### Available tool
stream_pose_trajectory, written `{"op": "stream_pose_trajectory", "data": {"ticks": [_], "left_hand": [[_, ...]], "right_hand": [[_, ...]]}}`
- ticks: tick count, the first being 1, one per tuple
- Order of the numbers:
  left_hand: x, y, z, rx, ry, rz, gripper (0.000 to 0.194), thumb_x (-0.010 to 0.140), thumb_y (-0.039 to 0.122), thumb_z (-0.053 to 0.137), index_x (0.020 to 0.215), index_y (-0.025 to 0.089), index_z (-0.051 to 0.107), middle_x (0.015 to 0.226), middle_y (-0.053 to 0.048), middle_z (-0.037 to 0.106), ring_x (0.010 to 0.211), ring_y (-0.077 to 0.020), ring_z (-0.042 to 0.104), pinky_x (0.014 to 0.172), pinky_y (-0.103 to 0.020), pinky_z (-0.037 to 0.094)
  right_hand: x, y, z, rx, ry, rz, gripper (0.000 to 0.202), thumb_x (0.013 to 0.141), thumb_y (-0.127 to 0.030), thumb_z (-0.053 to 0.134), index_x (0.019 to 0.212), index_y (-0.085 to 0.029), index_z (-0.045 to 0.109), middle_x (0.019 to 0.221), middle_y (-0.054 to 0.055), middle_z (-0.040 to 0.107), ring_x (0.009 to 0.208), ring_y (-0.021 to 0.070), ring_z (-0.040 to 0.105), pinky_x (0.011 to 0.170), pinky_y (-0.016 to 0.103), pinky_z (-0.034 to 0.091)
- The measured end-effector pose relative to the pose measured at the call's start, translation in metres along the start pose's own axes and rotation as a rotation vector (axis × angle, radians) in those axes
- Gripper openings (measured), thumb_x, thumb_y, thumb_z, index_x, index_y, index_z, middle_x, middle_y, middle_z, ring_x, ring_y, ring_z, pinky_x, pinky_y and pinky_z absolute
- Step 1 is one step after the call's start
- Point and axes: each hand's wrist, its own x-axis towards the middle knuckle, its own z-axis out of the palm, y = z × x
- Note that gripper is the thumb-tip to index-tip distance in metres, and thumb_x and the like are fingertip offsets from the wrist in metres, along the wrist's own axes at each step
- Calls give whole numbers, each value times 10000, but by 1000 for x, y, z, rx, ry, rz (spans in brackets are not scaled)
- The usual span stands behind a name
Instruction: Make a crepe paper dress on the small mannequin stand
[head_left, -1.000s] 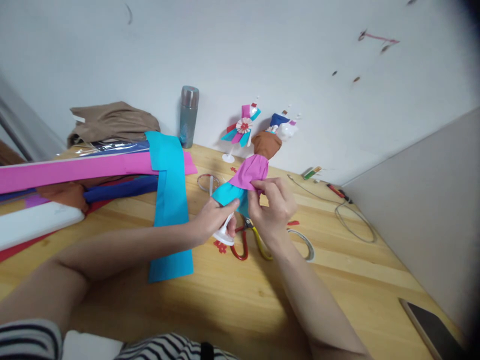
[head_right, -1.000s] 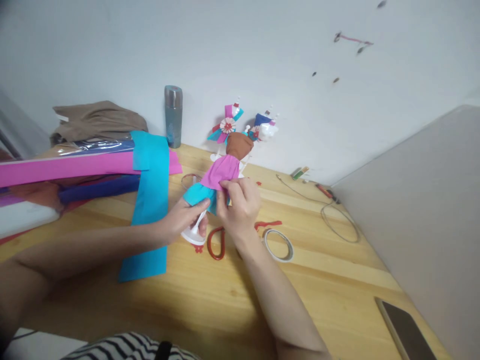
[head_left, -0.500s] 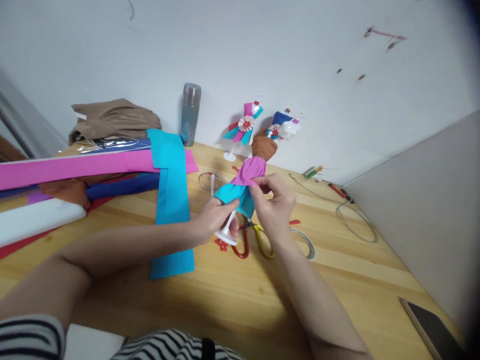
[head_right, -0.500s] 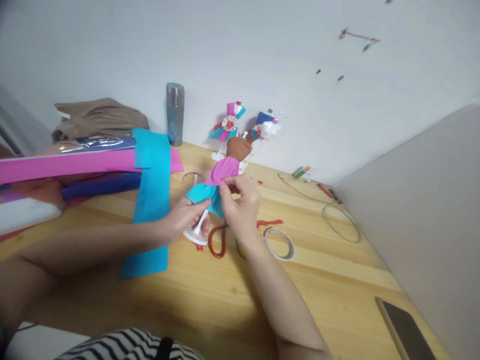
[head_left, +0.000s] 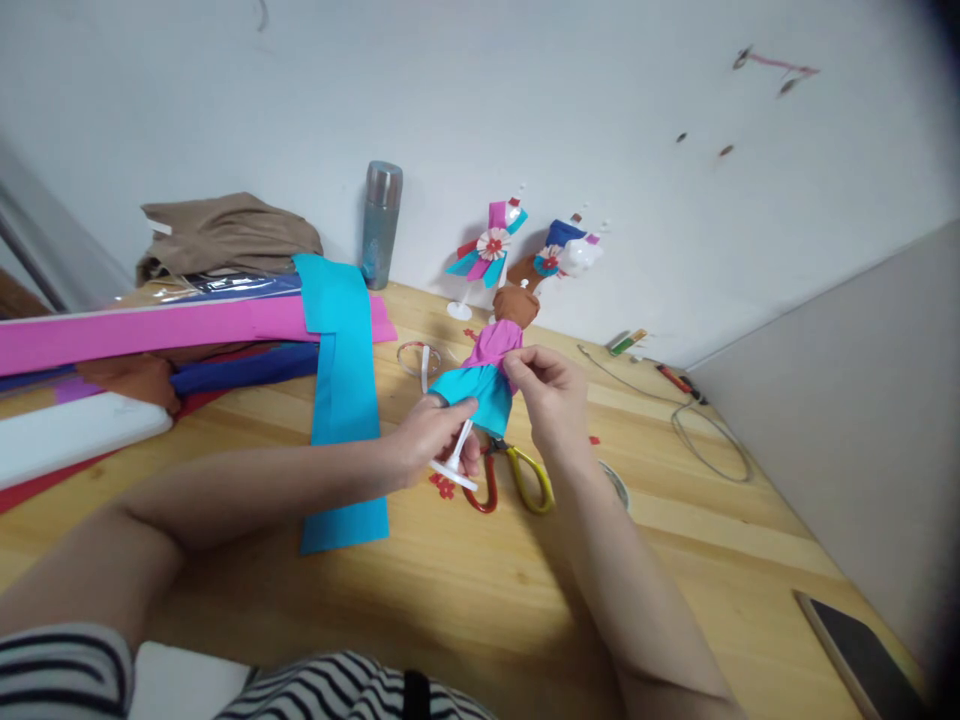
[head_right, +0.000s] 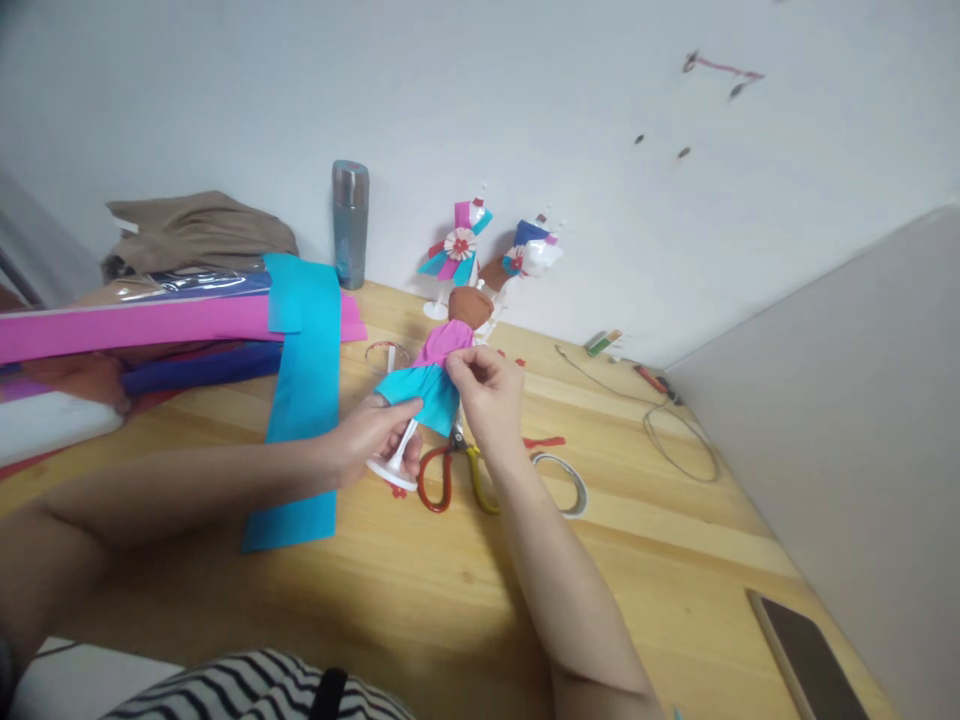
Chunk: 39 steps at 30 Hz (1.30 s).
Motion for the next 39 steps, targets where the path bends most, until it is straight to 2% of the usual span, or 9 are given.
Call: {"op": "stream_pose_trajectory", "data": {"ticks": [5, 10, 13, 16, 22, 25, 30, 34, 39], "left_hand": [[0, 3, 2, 34, 37, -24, 517, 990, 376, 440, 552, 119, 538, 451, -57, 580, 379, -131, 571, 417, -224, 432], [2, 1, 3, 15, 71, -13, 443, 979, 371, 469, 612, 135, 548, 450, -30, 575, 388, -128, 569, 427, -220, 439], [6, -4, 1, 4, 57, 24, 447, 928, 452, 560, 614, 135, 544, 448, -22, 571, 380, -120, 558, 418, -208, 431], [10, -7, -1, -2, 35, 41, 453, 908, 479, 587, 618, 134, 538, 447, -16, 565, 371, -116, 549, 410, -205, 419], [7, -7, -3, -23, 54, -23, 356, 990, 338, 428, 710, 145, 533, 486, -21, 591, 418, -145, 594, 457, -245, 466], [5, -10, -2, -48, 23, -8, 278, 959, 301, 498, 733, 144, 544, 509, -13, 597, 434, -125, 582, 470, -222, 453], [4, -18, 3, -146, 115, 81, 102, 870, 224, 637, 841, 129, 618, 680, -18, 667, 559, -92, 604, 578, -199, 476], [-10, -21, 3, -119, 117, 10, 93, 859, 217, 619, 821, 132, 626, 708, -25, 668, 621, -112, 622, 645, -229, 492], [-39, -20, -8, 59, 89, -120, 198, 845, 301, 597, 715, 152, 593, 609, -11, 626, 545, -118, 574, 546, -220, 419]], "right_hand": [[0, 1, 1, -67, -27, -25, 174, 728, -349, 655, 659, -191, 635, 589, -14, 574, 552, 135, 487, 563, 291, 408], [-5, 0, 2, -387, -19, -295, 69, 761, -256, 629, 725, -201, 646, 705, 19, 633, 652, 165, 550, 649, 324, 462], [-6, 3, 3, -467, -6, -360, 112, 783, -230, 590, 676, -205, 613, 676, 16, 599, 652, 167, 543, 649, 321, 458], [-5, 8, 4, -440, -8, -298, 117, 783, -242, 580, 674, -203, 600, 666, 7, 585, 631, 157, 523, 641, 313, 450], [-1, 23, 7, -367, -96, -96, 136, 738, -313, 594, 663, -198, 593, 664, 8, 578, 634, 156, 498, 626, 300, 406], [2, 30, 8, -330, -172, 4, 175, 711, -338, 587, 613, -195, 558, 585, -10, 538, 562, 135, 462, 552, 273, 371], [1, 28, 8, -281, -300, 120, 158, 656, -314, 596, 575, -183, 563, 543, -25, 543, 518, 108, 442, 521, 255, 361], [-5, 20, 8, -243, -377, 181, 172, 644, -333, 617, 586, -175, 585, 526, -31, 526, 500, 99, 424, 504, 254, 352], [-13, 16, 9, -173, -505, 258, 206, 651, -368, 658, 596, -180, 595, 497, -35, 525, 473, 101, 444, 476, 249, 359]]}}
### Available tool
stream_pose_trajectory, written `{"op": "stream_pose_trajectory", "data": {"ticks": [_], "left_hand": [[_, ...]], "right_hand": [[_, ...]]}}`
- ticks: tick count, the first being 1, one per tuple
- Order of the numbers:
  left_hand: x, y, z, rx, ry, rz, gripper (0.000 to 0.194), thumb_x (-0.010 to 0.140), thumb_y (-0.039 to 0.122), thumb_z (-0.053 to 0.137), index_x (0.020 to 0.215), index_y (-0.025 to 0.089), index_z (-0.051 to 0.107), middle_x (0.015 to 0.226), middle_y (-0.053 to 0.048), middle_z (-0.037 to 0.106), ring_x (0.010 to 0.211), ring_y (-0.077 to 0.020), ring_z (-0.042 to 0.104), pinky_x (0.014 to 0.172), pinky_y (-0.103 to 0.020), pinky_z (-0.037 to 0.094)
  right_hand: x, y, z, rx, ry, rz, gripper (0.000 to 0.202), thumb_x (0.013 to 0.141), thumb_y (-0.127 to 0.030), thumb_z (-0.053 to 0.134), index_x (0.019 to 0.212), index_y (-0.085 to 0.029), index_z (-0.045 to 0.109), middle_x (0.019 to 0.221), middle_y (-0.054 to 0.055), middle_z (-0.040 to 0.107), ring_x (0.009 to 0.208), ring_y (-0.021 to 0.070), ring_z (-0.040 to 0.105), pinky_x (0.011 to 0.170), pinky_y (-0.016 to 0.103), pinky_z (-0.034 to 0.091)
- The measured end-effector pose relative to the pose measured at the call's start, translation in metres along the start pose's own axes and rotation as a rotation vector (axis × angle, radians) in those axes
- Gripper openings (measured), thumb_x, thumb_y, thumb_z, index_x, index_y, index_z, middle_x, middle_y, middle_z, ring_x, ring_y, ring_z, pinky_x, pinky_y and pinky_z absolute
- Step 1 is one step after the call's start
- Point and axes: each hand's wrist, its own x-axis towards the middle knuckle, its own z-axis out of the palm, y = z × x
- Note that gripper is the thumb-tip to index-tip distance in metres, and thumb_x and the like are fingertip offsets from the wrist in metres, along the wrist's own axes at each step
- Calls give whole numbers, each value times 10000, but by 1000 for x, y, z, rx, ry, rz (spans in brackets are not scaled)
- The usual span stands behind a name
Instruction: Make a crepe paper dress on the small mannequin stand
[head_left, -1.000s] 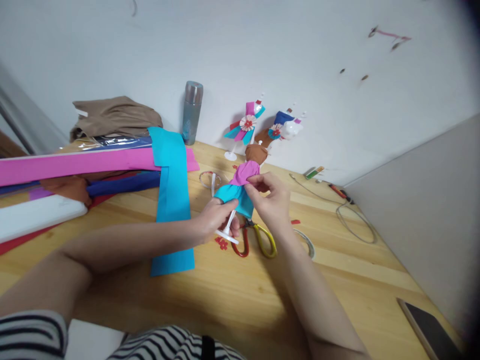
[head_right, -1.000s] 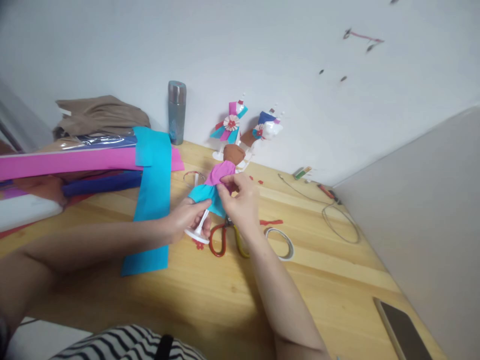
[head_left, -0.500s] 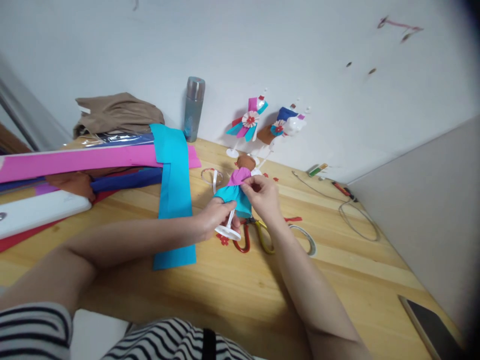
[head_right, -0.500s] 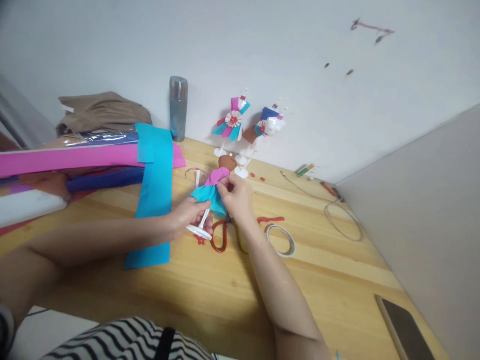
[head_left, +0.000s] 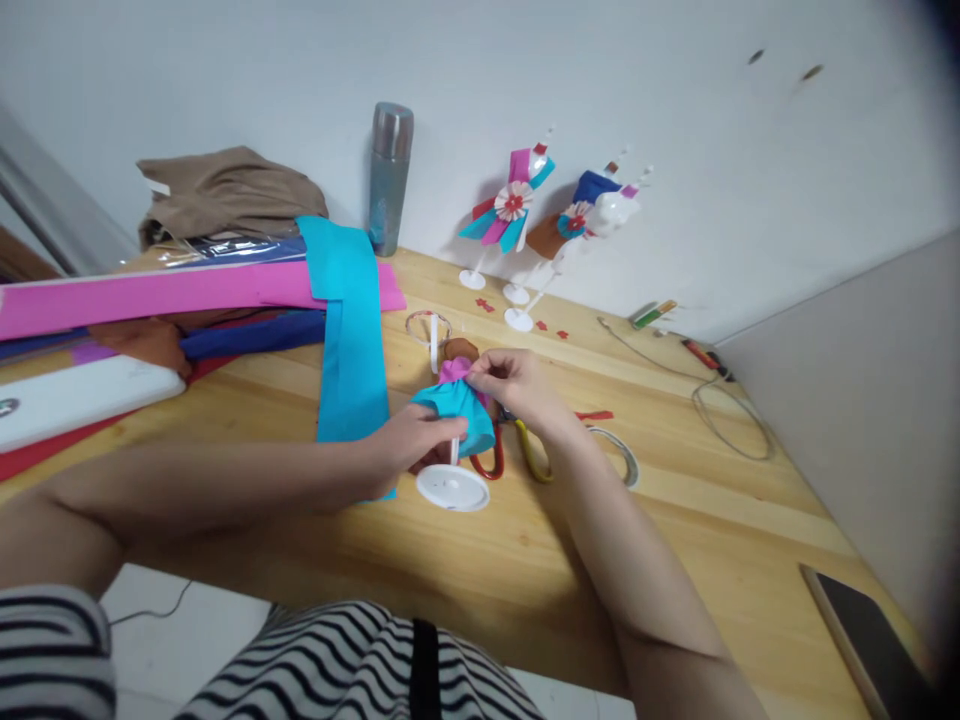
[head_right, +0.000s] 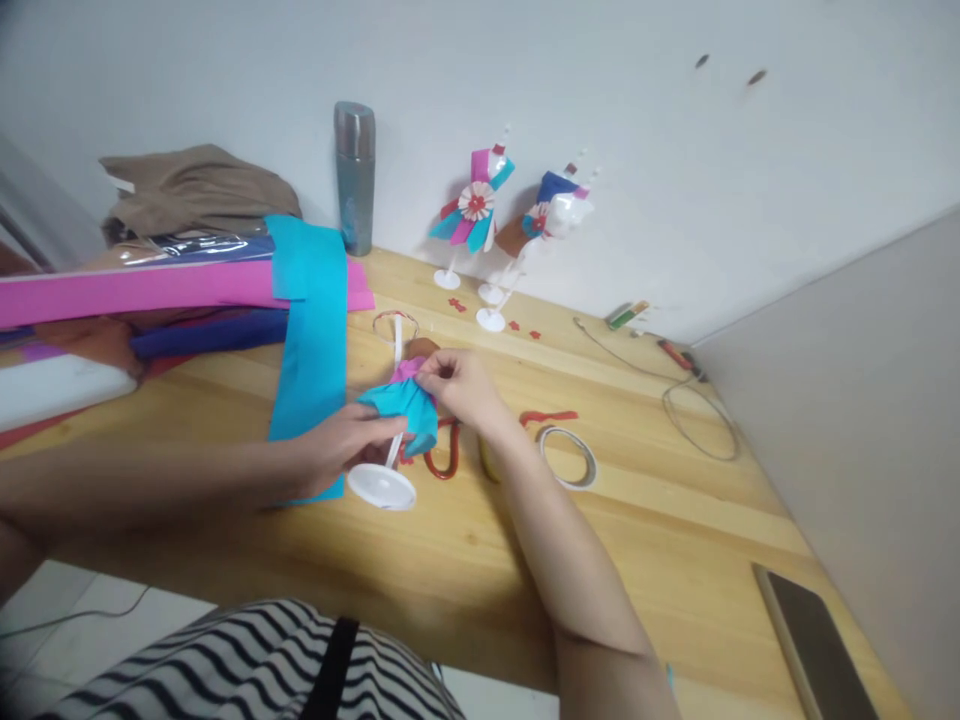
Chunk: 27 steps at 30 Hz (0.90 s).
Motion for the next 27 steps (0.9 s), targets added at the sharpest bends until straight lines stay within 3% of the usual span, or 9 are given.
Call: {"op": "stream_pose_trajectory", "data": {"ticks": [4, 5, 7, 9, 11, 14, 17, 20, 27], "left_hand": [[-15, -1, -17, 239, -51, -33, 377, 870, 432, 512, 622, 163, 604, 563, -39, 627, 501, -137, 550, 500, -231, 385], [-18, -1, -22, 336, -61, 22, 416, 865, 436, 511, 554, 167, 580, 522, -34, 595, 478, -127, 511, 484, -229, 356], [-24, -3, -31, 619, -48, 259, 441, 838, 370, 557, 445, 176, 506, 444, -6, 496, 452, -98, 405, 469, -230, 271], [-30, -4, -38, 875, 47, 487, 451, 824, 318, 591, 423, 174, 443, 423, 13, 413, 453, -88, 317, 486, -251, 223], [-33, -5, -42, 1110, 125, 657, 374, 858, 305, 567, 512, 172, 520, 506, -1, 481, 508, -108, 373, 524, -263, 249], [-29, -3, -44, 1475, 151, 910, 230, 913, 183, 452, 825, 160, 663, 782, -67, 633, 736, -182, 533, 615, -287, 338], [-14, -1, -42, 1750, 147, 1098, 311, 870, 54, 423, 1086, 114, 639, 901, -113, 645, 845, -225, 548, 643, -315, 352], [4, -2, -37, 1838, 153, 1125, 279, 910, 69, 407, 1072, 83, 632, 958, -154, 648, 911, -258, 560, 651, -333, 353], [22, -12, -33, 1576, 184, 985, 353, 987, 128, 293, 1028, 107, 643, 981, -180, 664, 960, -278, 581, 685, -354, 365]], "right_hand": [[0, 3, 5, 50, -94, 31, 203, 639, -360, 675, 585, -177, 606, 513, -16, 568, 483, 107, 480, 478, 252, 381], [0, 5, 6, 52, -103, 34, 208, 633, -361, 678, 572, -177, 602, 513, -14, 571, 482, 105, 482, 481, 253, 385], [0, 7, 8, 51, -118, 39, 206, 632, -357, 680, 566, -178, 602, 514, -14, 574, 485, 107, 489, 483, 254, 393], [0, 9, 10, 37, -129, 41, 190, 636, -348, 680, 579, -179, 614, 514, -15, 576, 486, 110, 491, 476, 253, 395], [-1, 10, 12, 18, -133, 39, 175, 638, -337, 679, 588, -178, 626, 510, -17, 572, 484, 110, 481, 466, 251, 388], [-1, 10, 13, 12, -133, 39, 155, 624, -313, 682, 577, -173, 635, 518, -17, 572, 492, 104, 465, 473, 247, 382], [0, 9, 14, 22, -118, 56, 145, 611, -306, 684, 573, -171, 648, 522, -17, 571, 497, 101, 455, 477, 248, 374], [-1, 7, 14, 33, -100, 64, 135, 608, -300, 683, 576, -170, 664, 517, -20, 569, 492, 99, 441, 469, 248, 357], [-2, 6, 12, 37, -110, 69, 134, 620, -295, 679, 579, -167, 670, 504, -24, 550, 489, 97, 433, 467, 248, 337]]}}
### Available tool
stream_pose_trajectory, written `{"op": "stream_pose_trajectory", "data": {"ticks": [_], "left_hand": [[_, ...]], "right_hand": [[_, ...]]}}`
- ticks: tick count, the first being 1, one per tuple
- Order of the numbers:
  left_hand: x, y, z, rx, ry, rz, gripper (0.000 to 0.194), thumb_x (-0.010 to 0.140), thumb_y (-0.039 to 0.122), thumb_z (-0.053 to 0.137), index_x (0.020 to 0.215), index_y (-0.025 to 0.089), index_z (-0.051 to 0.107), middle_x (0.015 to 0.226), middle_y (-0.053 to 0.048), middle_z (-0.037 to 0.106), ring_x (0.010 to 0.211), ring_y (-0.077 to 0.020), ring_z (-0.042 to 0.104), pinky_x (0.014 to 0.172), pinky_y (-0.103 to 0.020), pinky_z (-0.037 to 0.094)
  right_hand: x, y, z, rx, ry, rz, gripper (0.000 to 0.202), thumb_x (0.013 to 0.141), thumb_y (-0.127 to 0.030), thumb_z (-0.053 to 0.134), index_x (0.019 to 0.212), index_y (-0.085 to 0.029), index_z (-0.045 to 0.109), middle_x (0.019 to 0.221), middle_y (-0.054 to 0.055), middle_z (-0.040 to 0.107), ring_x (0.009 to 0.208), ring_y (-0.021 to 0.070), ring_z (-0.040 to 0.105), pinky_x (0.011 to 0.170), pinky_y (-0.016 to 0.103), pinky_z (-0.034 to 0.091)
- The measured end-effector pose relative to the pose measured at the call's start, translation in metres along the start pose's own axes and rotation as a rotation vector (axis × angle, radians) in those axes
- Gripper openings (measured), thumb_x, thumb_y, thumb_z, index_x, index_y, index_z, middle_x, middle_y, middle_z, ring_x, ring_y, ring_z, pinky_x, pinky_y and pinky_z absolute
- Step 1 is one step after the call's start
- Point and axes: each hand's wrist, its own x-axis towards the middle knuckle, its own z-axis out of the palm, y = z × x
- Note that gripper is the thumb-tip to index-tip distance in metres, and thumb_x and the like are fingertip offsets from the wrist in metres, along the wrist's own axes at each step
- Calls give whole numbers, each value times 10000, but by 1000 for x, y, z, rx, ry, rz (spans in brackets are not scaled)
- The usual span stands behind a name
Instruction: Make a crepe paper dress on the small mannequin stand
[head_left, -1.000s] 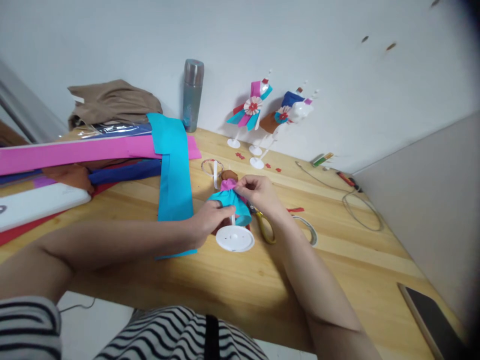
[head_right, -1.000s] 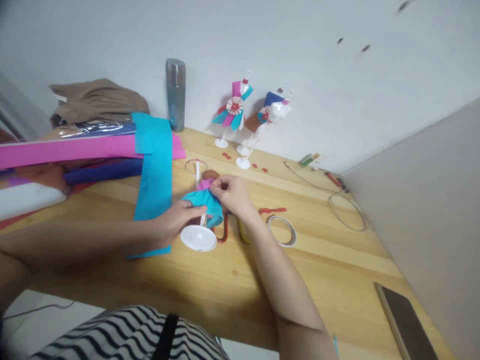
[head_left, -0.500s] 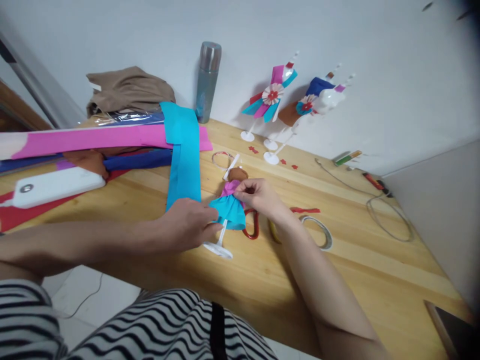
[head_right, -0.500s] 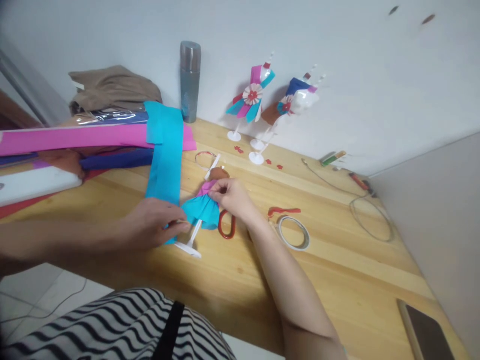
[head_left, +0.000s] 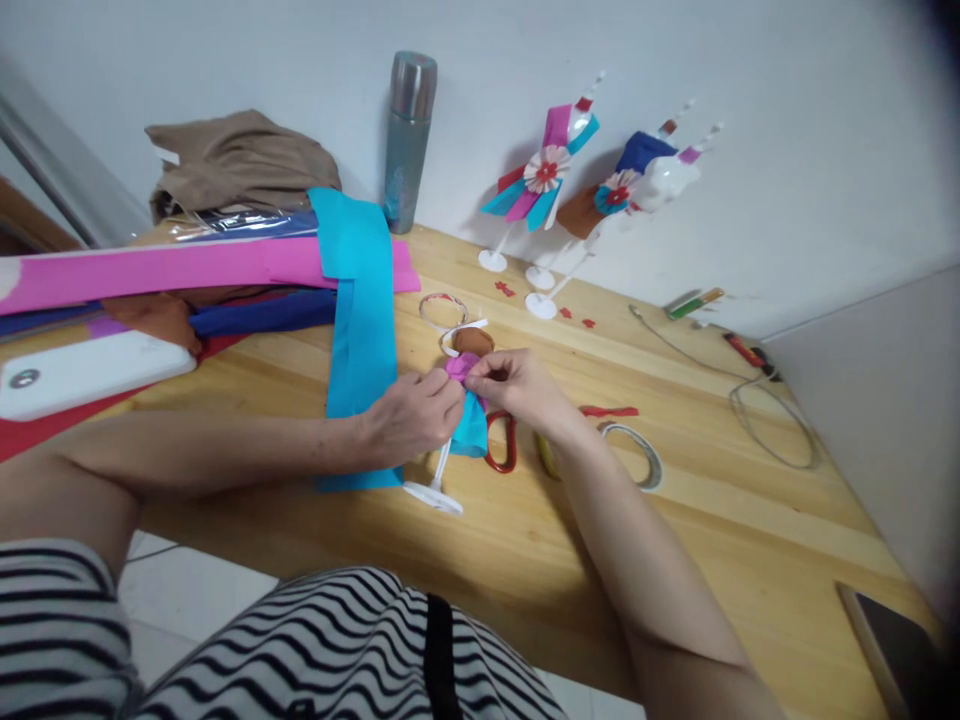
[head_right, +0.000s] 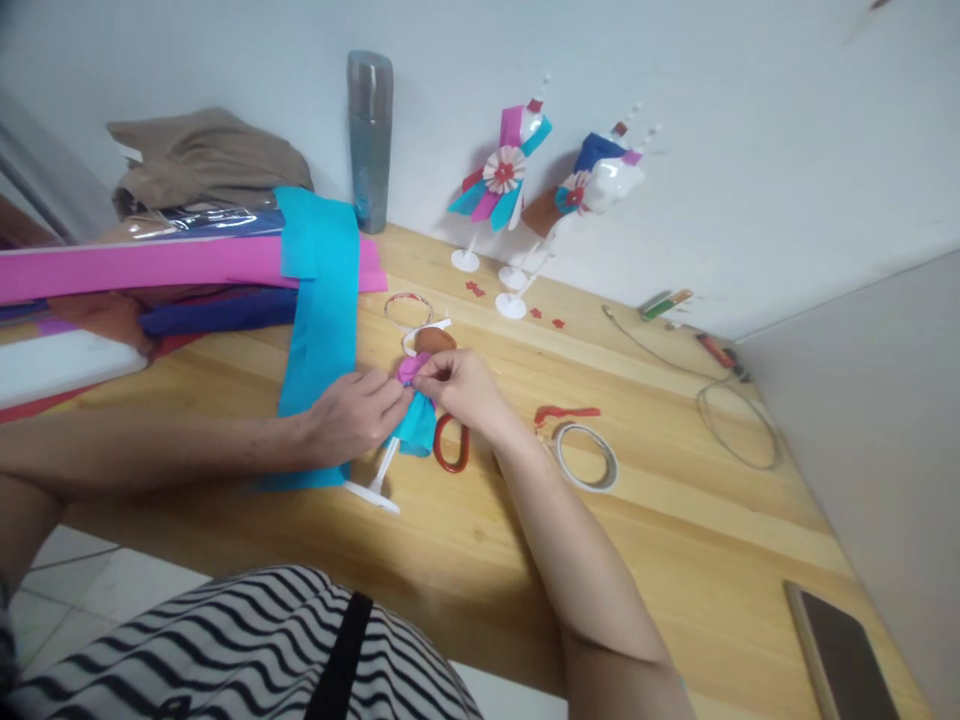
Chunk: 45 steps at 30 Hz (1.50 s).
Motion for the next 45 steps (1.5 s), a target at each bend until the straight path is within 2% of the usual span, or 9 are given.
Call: {"op": "stream_pose_trajectory", "data": {"ticks": [8, 14, 17, 20, 28, 33, 37, 40, 45], "left_hand": [[7, -7, 8, -146, -59, -6, 453, 1012, 218, 223, 964, 119, 662, 905, -180, 649, 951, -277, 549, 686, -359, 333], [6, -13, 15, -267, -37, -26, 437, 1019, 267, 257, 962, 133, 670, 834, -157, 628, 942, -276, 550, 695, -356, 313], [4, -16, 18, -196, -16, 20, 422, 1022, 236, 264, 995, 126, 671, 846, -150, 641, 936, -264, 560, 688, -353, 312], [3, -18, 22, -33, 34, 111, 401, 1024, 195, 275, 1011, 114, 668, 834, -133, 654, 910, -243, 575, 664, -345, 311], [3, -21, 30, 347, 291, 297, 238, 981, 111, 423, 943, 98, 658, 769, -78, 638, 796, -199, 584, 598, -327, 323], [2, -23, 33, 403, 386, 316, 208, 973, 119, 447, 931, 103, 650, 773, -65, 633, 780, -197, 577, 605, -329, 323], [2, -25, 35, 403, 450, 330, 186, 968, 130, 468, 892, 117, 638, 740, -49, 618, 757, -187, 568, 608, -327, 323], [1, -25, 36, 410, 426, 333, 200, 976, 136, 452, 903, 120, 637, 735, -49, 613, 758, -183, 566, 604, -327, 321], [0, -24, 37, 413, 410, 312, 224, 985, 142, 432, 910, 118, 641, 747, -59, 612, 772, -188, 564, 597, -325, 316]], "right_hand": [[2, 7, 0, 3, 2, 21, 159, 639, -325, 670, 589, -175, 650, 498, -29, 534, 469, 94, 417, 458, 249, 342], [5, 10, -1, 9, 17, 56, 155, 616, -323, 672, 591, -171, 652, 529, -7, 573, 495, 105, 445, 473, 260, 370], [5, 9, -1, 34, 13, 73, 163, 617, -331, 679, 598, -172, 646, 526, -11, 568, 487, 104, 450, 469, 261, 374], [4, 9, -1, 45, 9, 84, 170, 619, -338, 685, 607, -175, 638, 510, -19, 558, 475, 105, 455, 461, 258, 371], [5, 11, 0, -50, 38, 66, 157, 658, -320, 641, 600, -178, 607, 526, -13, 545, 483, 108, 450, 480, 262, 370], [4, 9, 1, -182, 50, -15, 131, 705, -273, 594, 604, -192, 570, 530, -14, 538, 504, 122, 465, 508, 266, 365], [0, 4, 2, -410, 72, -92, 71, 712, -246, 620, 669, -193, 601, 643, 12, 614, 581, 149, 521, 561, 281, 373], [-1, 2, 5, -550, 86, -148, 51, 721, -200, 610, 673, -194, 593, 709, 29, 635, 618, 159, 533, 601, 295, 375], [-1, 6, 8, -653, 85, -255, 98, 785, -162, 537, 695, -196, 554, 734, 52, 627, 669, 182, 556, 634, 305, 383]]}}
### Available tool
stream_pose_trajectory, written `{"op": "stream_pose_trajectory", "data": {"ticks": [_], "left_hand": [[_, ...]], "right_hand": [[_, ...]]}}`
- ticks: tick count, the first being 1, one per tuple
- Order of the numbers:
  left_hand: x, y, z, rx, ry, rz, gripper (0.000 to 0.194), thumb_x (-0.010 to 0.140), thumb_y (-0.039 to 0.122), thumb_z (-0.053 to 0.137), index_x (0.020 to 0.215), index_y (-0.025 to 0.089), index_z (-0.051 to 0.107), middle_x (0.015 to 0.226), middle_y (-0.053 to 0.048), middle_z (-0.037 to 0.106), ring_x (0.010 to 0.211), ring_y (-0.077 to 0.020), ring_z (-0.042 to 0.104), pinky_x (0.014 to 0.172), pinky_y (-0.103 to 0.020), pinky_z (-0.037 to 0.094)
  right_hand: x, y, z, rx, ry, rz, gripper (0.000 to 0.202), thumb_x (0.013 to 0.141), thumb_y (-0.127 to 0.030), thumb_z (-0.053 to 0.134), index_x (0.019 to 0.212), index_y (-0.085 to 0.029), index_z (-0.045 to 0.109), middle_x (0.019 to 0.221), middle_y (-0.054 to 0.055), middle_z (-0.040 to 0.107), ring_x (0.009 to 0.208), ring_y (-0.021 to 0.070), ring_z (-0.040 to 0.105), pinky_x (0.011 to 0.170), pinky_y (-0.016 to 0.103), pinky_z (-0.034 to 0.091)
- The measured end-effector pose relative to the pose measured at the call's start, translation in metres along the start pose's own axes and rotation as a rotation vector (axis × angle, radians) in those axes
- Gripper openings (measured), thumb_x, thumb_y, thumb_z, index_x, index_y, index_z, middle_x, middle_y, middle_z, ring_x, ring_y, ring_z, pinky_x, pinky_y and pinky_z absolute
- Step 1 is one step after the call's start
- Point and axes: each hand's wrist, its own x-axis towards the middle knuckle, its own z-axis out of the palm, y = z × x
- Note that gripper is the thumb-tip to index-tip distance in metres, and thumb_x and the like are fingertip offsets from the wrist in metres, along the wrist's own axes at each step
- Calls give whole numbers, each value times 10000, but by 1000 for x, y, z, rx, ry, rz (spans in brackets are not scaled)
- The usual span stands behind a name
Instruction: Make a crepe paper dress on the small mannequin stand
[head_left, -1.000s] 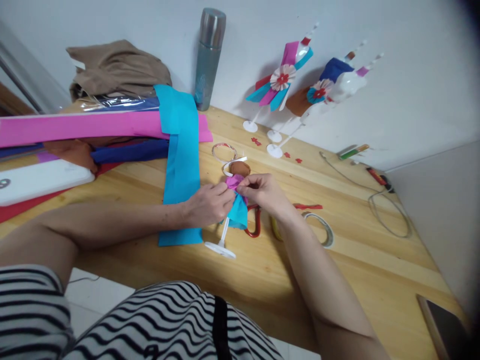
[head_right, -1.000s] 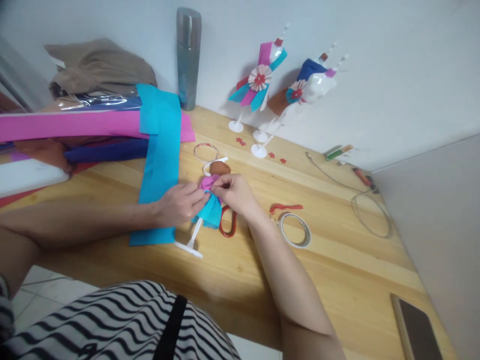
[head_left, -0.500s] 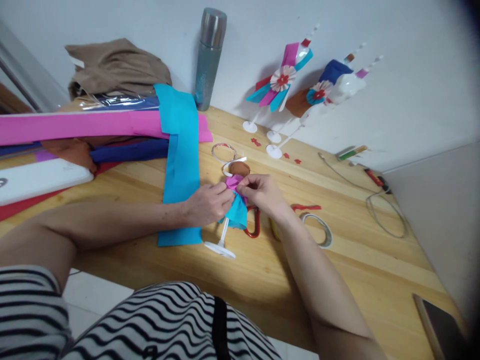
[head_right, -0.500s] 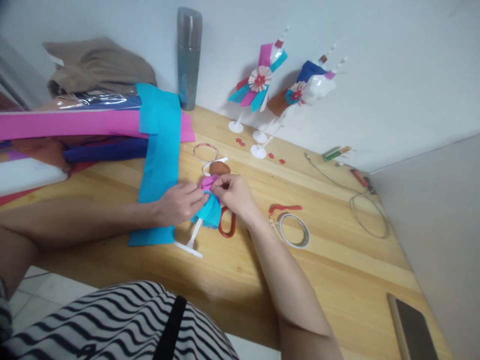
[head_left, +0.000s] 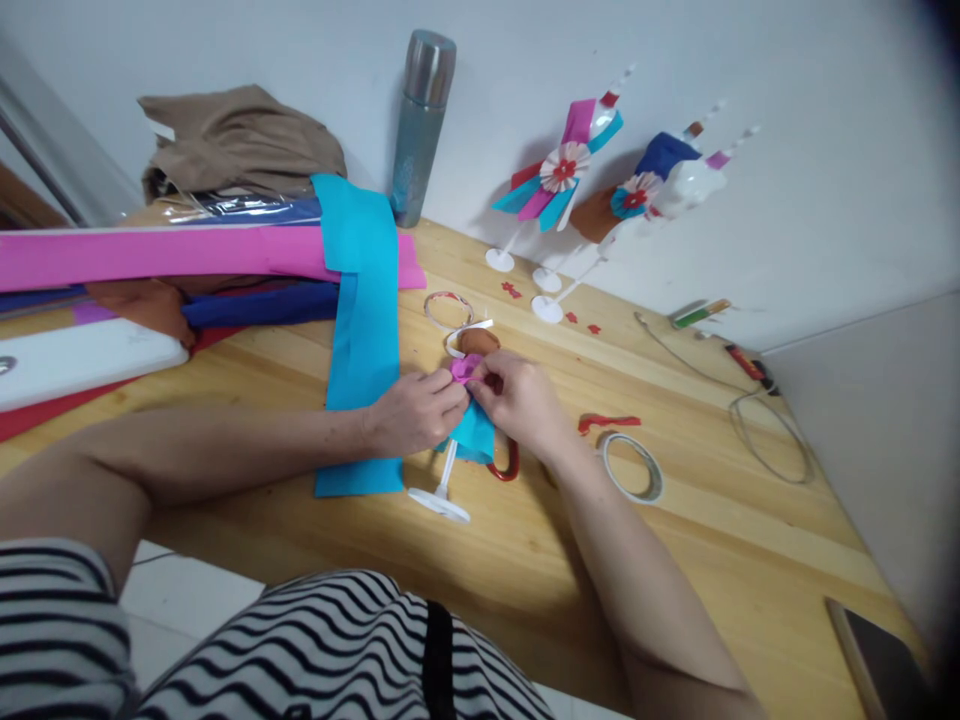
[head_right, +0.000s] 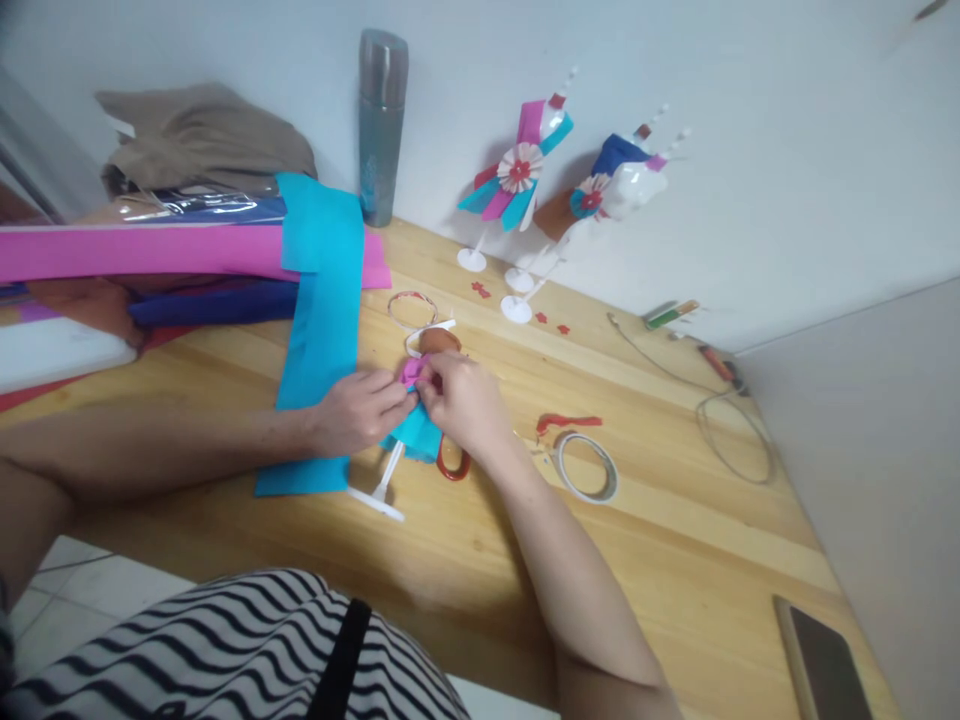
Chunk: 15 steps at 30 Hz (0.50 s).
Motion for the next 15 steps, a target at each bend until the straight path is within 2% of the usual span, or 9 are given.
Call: {"op": "stream_pose_trajectory", "data": {"ticks": [5, 8, 12, 15], "left_hand": [[1, 0, -3, -17, 16, -13, 230, 982, 131, 432, 915, 104, 650, 771, -61, 621, 768, -192, 555, 606, -326, 326], [1, -1, -4, -39, 0, -10, 232, 975, 121, 437, 901, 103, 656, 777, -66, 627, 760, -191, 554, 606, -328, 333], [1, -1, -3, -61, -59, -25, 261, 986, 132, 415, 906, 112, 663, 818, -83, 646, 782, -193, 565, 615, -327, 348], [1, -1, -2, -54, -44, -28, 251, 983, 132, 429, 925, 104, 671, 820, -81, 649, 797, -198, 573, 622, -325, 352]], "right_hand": [[-1, 0, 3, -137, 25, -77, 112, 844, -199, 482, 766, -188, 561, 820, 98, 629, 748, 227, 577, 646, 326, 398], [-2, -1, 5, -141, 58, -81, 120, 843, -196, 472, 767, -186, 564, 825, 105, 628, 755, 234, 581, 646, 330, 404], [-3, -2, 6, -19, 100, -34, 89, 798, -182, 499, 733, -198, 557, 765, 69, 617, 702, 205, 561, 650, 321, 404], [-2, -1, 5, 134, 92, 19, 96, 774, -212, 513, 680, -208, 530, 687, 31, 581, 644, 176, 525, 626, 303, 390]]}}
